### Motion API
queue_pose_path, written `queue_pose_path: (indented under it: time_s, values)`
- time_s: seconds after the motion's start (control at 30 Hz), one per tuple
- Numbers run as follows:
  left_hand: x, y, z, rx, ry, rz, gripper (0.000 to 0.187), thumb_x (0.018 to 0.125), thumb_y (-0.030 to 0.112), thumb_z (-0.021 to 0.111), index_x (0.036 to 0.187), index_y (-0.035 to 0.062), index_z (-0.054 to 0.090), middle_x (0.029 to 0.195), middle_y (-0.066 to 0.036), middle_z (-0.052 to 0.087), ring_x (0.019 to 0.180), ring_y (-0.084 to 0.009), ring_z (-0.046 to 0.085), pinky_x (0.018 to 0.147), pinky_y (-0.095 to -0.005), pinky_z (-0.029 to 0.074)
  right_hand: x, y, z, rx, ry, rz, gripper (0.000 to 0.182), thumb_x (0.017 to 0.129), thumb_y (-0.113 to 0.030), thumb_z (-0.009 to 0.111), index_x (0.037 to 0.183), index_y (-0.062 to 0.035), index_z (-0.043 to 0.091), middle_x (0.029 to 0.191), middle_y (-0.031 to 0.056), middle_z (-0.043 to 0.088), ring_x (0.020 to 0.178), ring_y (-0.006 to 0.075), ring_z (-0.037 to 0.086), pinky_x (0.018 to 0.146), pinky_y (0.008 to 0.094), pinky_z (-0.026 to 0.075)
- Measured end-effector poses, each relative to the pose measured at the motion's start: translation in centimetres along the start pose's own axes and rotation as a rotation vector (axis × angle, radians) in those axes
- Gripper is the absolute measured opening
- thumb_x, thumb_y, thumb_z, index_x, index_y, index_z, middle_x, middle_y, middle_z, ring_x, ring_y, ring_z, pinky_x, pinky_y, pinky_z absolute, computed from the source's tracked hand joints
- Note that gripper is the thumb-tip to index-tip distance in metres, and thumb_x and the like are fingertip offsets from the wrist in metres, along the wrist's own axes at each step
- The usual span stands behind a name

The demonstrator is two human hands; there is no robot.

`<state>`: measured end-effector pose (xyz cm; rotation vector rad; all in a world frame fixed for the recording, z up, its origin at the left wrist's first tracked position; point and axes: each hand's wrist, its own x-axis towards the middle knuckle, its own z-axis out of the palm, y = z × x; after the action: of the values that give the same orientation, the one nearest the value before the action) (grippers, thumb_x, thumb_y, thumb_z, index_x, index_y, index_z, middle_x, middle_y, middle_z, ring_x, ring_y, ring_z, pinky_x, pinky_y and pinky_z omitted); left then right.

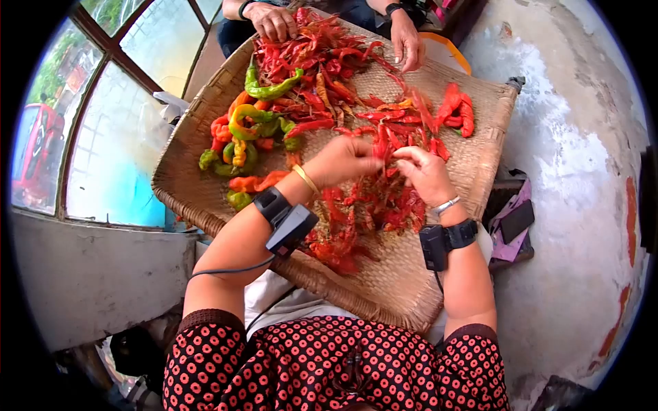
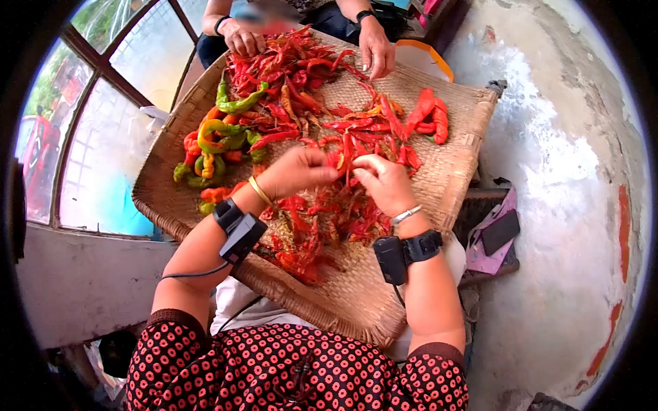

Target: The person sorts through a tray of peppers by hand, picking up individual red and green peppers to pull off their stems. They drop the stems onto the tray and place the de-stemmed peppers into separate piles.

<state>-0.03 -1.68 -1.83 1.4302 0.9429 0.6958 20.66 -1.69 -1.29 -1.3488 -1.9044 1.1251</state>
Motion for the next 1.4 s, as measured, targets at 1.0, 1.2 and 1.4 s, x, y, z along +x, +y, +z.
queue_pose_path:
  time_s: [1.0, 1.2, 1.4]
  values:
    - [0.0, -1.5, 1.3, 0.439, -0.031, 0.124, 0.024, 0.081, 0.024, 0.059, 0.094, 0.0035, 0.060, 0.077, -0.009, 0.061, 0.069, -0.0195, 0.058, 0.063, -0.0303, 0.046, -0.8, -1.6, 0.1, 0.154, -0.250, 0.008, 0.065, 0.079, 0.000, 0.049, 0.136, -0.0129, 0.021, 0.065, -0.0036, 0.043, 0.056, 0.0051, 0.042, 0.054, 0.0212, 0.041]
    - [0.3, -0.8, 0.9, -0.107, 0.030, -0.158, 0.015, 0.082, 0.018, 0.060, 0.079, 0.0029, 0.061, 0.064, 0.002, 0.055, 0.052, -0.0047, 0.047, 0.045, -0.0202, 0.039, -0.8, -1.5, 0.4, 0.126, -0.293, -0.013, 0.062, 0.076, -0.008, 0.057, 0.131, -0.0082, 0.029, 0.067, 0.0041, 0.055, 0.061, 0.0127, 0.053, 0.059, 0.0277, 0.044]
    - [0.8, 1.1, -2.8, -0.397, 0.437, 0.106, 0.020, 0.084, 0.017, 0.055, 0.099, 0.0038, 0.057, 0.080, -0.002, 0.060, 0.061, -0.0063, 0.052, 0.052, -0.0205, 0.043, 0.0, 0.6, -0.3, -0.338, 0.268, -0.147, 0.027, 0.072, -0.019, 0.063, 0.096, -0.0053, 0.058, 0.079, 0.0127, 0.059, 0.069, 0.0281, 0.058, 0.064, 0.0363, 0.046]
